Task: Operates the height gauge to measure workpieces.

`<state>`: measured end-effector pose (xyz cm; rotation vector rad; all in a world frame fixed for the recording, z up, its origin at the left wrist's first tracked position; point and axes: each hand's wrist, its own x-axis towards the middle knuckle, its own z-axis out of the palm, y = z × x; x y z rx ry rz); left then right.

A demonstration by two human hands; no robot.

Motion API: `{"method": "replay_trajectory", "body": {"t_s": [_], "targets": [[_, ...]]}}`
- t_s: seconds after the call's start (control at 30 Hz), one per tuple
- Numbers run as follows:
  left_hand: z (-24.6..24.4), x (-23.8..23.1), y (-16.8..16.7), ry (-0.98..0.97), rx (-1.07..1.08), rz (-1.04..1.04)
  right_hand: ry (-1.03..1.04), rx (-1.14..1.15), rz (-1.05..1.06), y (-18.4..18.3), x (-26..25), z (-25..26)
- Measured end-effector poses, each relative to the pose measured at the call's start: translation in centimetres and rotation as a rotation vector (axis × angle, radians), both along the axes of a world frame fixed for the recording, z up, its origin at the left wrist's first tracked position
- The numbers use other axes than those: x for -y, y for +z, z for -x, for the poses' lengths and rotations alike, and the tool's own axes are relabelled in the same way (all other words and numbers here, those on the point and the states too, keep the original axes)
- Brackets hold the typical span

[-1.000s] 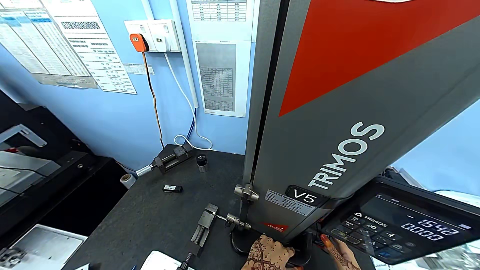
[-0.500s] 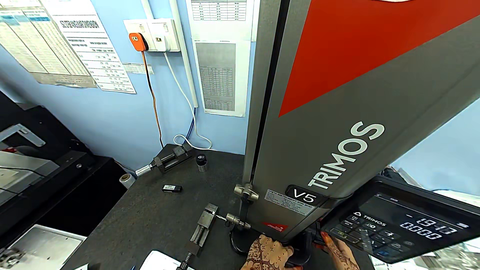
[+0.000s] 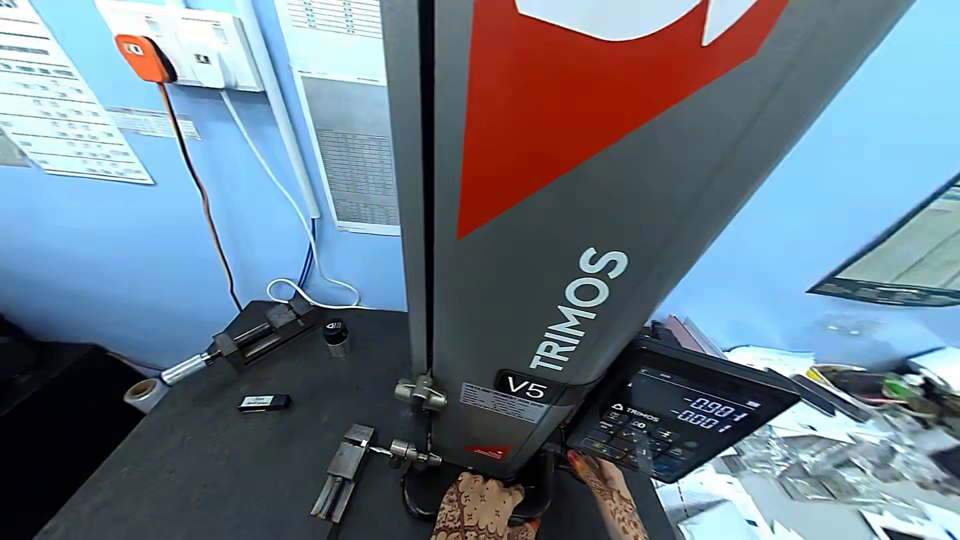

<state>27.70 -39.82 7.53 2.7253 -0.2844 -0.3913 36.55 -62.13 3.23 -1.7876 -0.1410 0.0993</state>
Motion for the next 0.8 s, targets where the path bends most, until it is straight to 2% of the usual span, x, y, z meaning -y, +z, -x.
{"method": "replay_trajectory", "body": {"t_s": [0.23, 0.37, 0.8], "targets": [[0.3, -0.4, -0.8, 0.001, 0.031, 0.031, 0.028, 0.001, 0.081, -0.4, 0.2, 0.2], [0.5, -0.4, -1.6, -0.001, 0.122, 0.042, 0.035, -0.012, 0.060, -0.5, 0.2, 0.1], [0.4, -0.5, -1.4, -0.019, 0.090, 0.025, 0.050, -0.033, -0.011, -0.5, 0.1, 0.1]]}}
